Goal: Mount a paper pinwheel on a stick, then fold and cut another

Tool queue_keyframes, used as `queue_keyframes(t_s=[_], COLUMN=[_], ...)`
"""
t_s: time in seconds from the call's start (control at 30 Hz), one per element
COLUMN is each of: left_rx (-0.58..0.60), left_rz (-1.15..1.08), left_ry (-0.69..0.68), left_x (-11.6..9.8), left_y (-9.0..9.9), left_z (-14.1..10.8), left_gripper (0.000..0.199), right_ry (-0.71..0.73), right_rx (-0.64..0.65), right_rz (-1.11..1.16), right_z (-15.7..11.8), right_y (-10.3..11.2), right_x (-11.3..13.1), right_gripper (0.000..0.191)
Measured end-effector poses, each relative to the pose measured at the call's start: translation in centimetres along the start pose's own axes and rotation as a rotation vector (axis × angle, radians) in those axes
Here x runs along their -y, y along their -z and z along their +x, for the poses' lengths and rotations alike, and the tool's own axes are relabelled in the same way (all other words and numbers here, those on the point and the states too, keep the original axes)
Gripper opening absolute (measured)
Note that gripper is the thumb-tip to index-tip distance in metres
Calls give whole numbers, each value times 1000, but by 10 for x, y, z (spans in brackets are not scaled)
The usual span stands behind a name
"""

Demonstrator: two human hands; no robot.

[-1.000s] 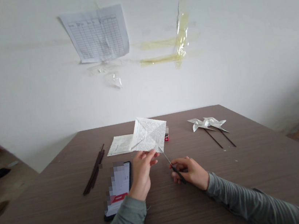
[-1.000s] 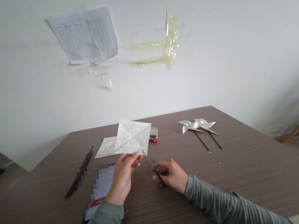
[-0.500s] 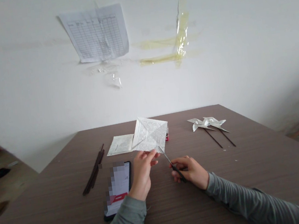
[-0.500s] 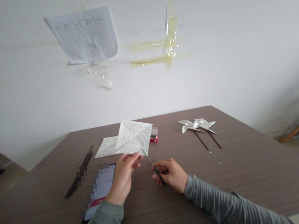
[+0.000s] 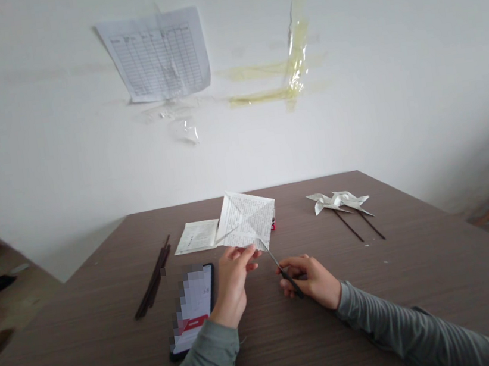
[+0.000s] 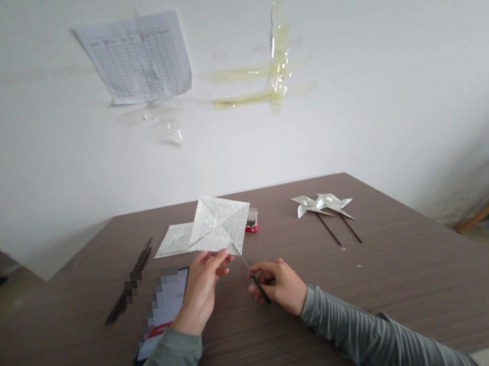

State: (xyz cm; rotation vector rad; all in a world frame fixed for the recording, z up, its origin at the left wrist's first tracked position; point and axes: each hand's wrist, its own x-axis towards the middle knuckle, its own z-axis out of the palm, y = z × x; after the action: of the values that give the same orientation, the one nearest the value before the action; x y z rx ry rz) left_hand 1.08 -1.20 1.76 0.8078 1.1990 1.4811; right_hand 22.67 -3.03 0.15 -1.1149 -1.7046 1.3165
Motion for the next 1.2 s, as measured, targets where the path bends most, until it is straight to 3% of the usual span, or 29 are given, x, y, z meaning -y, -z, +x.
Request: queue_keyframes(t_s=[1.2], left_rx=[6], left_rz=[6], left_ry=[2], left_x=[-2], left_y=[-1], left_z=[-3], left_gripper=[31], right_ry=[6], right_rx=[4], right_rz=[-30], right_z=[4], right_y=[-1], right_x=[-4], right_gripper=[58])
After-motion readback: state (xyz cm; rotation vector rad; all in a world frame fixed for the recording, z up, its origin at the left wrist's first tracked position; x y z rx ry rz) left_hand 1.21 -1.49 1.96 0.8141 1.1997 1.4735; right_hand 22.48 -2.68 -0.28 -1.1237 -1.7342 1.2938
